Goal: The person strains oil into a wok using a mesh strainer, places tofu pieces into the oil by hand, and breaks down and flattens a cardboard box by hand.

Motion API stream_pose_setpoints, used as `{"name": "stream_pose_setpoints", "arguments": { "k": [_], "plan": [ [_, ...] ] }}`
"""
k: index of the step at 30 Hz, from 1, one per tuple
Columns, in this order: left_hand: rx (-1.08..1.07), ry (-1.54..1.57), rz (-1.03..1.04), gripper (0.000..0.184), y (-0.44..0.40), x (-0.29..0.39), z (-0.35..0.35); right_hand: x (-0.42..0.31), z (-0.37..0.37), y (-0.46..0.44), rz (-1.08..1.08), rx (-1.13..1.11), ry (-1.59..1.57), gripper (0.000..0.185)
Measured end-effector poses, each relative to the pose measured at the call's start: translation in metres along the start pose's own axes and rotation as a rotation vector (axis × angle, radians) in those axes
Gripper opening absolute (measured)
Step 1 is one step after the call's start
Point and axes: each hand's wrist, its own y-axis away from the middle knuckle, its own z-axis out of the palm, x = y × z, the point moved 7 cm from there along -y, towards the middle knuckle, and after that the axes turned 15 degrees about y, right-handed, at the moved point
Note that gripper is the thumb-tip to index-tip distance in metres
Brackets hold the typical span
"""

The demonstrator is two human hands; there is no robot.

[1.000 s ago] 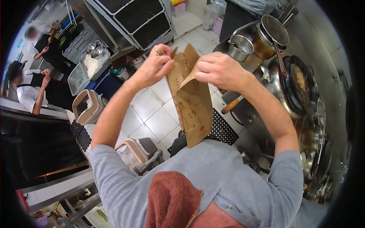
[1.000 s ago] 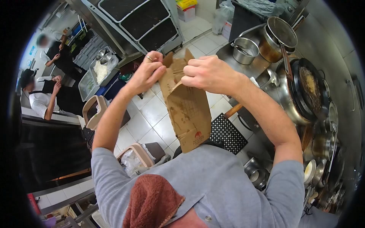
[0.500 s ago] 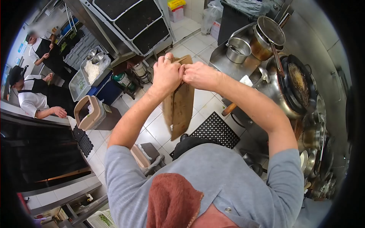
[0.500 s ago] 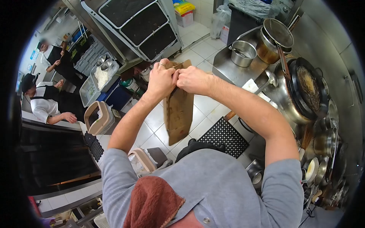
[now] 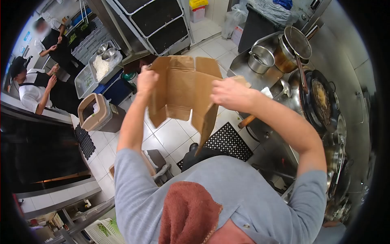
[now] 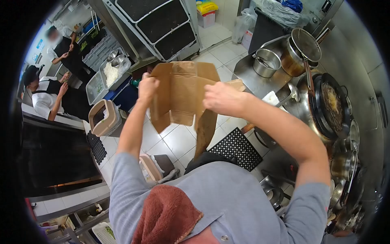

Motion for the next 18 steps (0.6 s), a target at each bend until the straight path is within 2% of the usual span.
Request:
{"name": "stream_pose_setpoints", "arguments": {
  "k": [1, 2, 3, 5, 6, 7, 9, 10, 11, 13, 14, 15, 17, 18],
  "plan": [
    [0.015, 0.032, 0.017, 0.02, 0.002, -0.009, -0.021, 0.004, 0.007, 0.013, 0.007, 0.0, -0.009, 0.007],
    [0.062, 0.05, 0.06, 0.018, 0.004, -0.01, -0.04, 0.016, 0.01, 0.028, 0.063, 0.096, -0.004, 0.004],
    [0.01, 0.071, 0.031, 0.018, 0.001, -0.011, -0.052, 0.029, 0.012, 0.041, 0.121, 0.189, 0.003, 0.003],
    [-0.1, -0.009, -0.02, 0.019, 0.0, 0.008, -0.076, 0.056, 0.024, 0.059, 0.231, 0.169, 0.065, 0.003],
    [-0.171, 0.017, -0.032, 0.022, 0.0, 0.007, -0.079, 0.073, 0.033, 0.066, 0.328, 0.086, 0.035, 0.008],
    [-0.167, 0.018, -0.023, 0.022, -0.003, 0.005, -0.085, 0.082, 0.041, 0.072, 0.335, 0.086, 0.042, 0.008],
    [-0.211, 0.062, -0.105, 0.025, -0.011, -0.007, -0.093, 0.108, 0.04, 0.093, 0.531, 0.328, 0.087, 0.016],
    [-0.127, 0.106, -0.044, 0.026, -0.017, -0.019, -0.101, 0.116, 0.042, 0.102, 0.603, 0.294, 0.058, 0.027],
    [-0.084, 0.125, -0.007, 0.029, -0.023, -0.031, -0.112, 0.118, 0.043, 0.11, 0.615, 0.297, 0.065, 0.027],
    [0.089, 0.295, 0.163, 0.043, -0.028, -0.023, -0.163, 0.128, 0.046, 0.134, 0.772, 0.44, 0.055, 0.033],
    [0.192, 0.302, 0.243, 0.048, -0.029, -0.023, -0.189, 0.132, 0.056, 0.145, 0.824, 0.483, 0.008, 0.042],
    [0.186, 0.5, -0.05, 0.046, -0.026, -0.027, -0.211, 0.132, 0.059, 0.151, 0.83, 0.495, 0.014, 0.042],
    [0.25, 0.629, 0.027, 0.035, -0.033, -0.032, -0.257, 0.13, 0.068, 0.164, 0.96, 0.46, -0.028, 0.044],
    [0.3, 0.66, 0.125, 0.038, -0.034, -0.028, -0.276, 0.126, 0.072, 0.167, 0.965, 0.481, -0.025, 0.044]
  ]
}}
